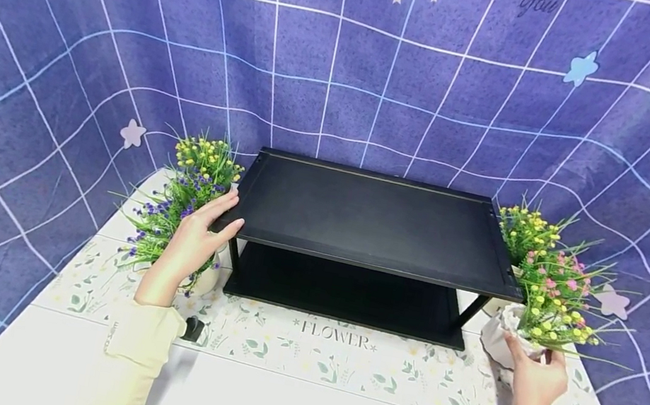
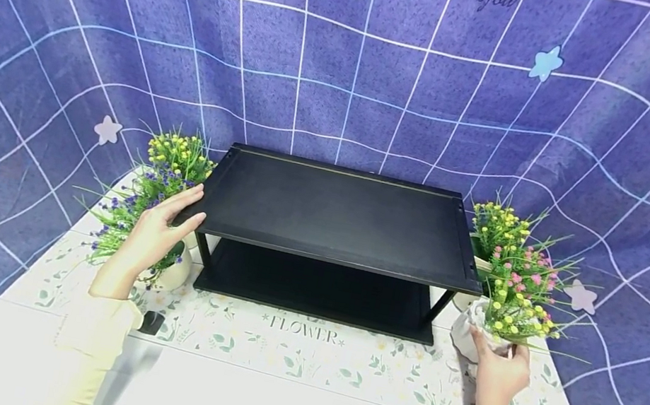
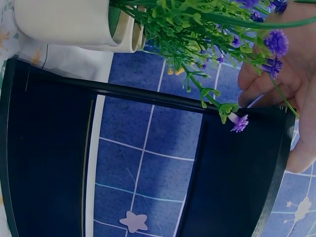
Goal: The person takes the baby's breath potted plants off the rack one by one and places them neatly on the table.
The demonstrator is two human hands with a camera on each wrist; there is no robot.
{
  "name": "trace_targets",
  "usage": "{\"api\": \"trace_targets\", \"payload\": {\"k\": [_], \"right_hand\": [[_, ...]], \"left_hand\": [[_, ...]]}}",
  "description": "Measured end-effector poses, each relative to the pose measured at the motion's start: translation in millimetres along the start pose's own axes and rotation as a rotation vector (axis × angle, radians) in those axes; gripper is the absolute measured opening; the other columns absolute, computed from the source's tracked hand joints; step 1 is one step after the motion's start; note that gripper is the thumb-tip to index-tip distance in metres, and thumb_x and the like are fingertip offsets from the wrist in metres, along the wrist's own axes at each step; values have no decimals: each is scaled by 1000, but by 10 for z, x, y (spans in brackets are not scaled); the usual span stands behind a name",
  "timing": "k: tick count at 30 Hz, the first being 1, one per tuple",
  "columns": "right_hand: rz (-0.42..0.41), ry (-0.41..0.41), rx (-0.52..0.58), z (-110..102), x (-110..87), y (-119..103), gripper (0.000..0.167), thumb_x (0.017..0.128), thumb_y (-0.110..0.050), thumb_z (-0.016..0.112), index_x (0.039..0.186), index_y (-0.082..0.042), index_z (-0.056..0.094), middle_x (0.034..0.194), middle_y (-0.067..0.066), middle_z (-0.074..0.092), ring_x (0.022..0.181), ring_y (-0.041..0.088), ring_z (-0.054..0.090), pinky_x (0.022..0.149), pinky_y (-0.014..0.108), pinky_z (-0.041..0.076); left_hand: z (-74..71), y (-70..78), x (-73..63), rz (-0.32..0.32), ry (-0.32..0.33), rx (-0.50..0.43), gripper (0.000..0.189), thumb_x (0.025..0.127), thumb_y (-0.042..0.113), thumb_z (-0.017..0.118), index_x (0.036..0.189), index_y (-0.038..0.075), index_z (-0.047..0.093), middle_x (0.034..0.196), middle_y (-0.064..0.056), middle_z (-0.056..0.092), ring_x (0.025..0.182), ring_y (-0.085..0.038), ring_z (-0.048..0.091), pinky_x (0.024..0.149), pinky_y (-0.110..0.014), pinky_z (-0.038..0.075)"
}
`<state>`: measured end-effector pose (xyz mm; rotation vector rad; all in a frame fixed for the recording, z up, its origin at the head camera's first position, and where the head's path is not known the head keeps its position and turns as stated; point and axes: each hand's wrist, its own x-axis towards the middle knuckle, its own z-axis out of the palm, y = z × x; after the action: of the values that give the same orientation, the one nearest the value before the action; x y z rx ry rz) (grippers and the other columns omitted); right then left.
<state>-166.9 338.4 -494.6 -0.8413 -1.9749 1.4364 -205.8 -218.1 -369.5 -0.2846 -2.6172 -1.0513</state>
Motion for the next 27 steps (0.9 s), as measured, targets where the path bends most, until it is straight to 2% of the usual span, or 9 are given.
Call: {"api": "trace_targets", "payload": {"k": [2, 5, 9, 13, 20, 27], "right_hand": [[3, -14, -20, -8, 3, -10, 72, 76, -29, 83, 139, -15, 53, 143, 9, 52, 127, 6, 49, 108, 17, 40], [1, -25, -31, -17, 6, -16, 75, 77, -29, 83, 141, -11, 50, 147, 15, 47, 139, 17, 41, 116, 28, 35], [-13, -27, -57, -25, 17, 1, 74, 76, -28, 83, 140, -8, 51, 143, 16, 52, 138, 23, 44, 115, 30, 36], [8, -56, -57, -59, 29, 25, 77, 77, -29, 82, 143, -8, 48, 147, 16, 48, 139, 24, 42, 116, 29, 36], [58, -109, -102, -127, 29, 27, 81, 80, -30, 80, 144, 1, 41, 149, 22, 42, 138, 34, 42, 114, 33, 37], [80, -175, -127, -183, 7, -39, 85, 83, -33, 76, 150, -2, 33, 155, 19, 32, 142, 32, 36, 117, 36, 32]], "left_hand": [[1, 2, -2, -2, 0, 0, 58, 97, 41, 57, 146, 11, 46, 155, -6, 39, 143, -33, 36, 114, -55, 32], [3, -2, -5, -8, 1, -1, 58, 97, 41, 57, 146, 12, 46, 155, -6, 39, 143, -33, 36, 115, -55, 32], [8, -7, -6, -8, 5, 0, 58, 97, 41, 58, 145, 11, 46, 155, -6, 40, 143, -32, 36, 115, -54, 32], [8, -4, -5, -5, 4, 1, 58, 97, 41, 58, 145, 11, 46, 155, -6, 40, 143, -32, 36, 115, -54, 32], [-2, 4, -2, -7, 1, 7, 58, 97, 41, 57, 146, 12, 46, 155, -8, 39, 143, -34, 35, 114, -55, 32], [-28, 22, 6, -13, -34, 22, 61, 97, 44, 56, 147, 11, 44, 156, -6, 37, 144, -33, 33, 115, -55, 30]]}}
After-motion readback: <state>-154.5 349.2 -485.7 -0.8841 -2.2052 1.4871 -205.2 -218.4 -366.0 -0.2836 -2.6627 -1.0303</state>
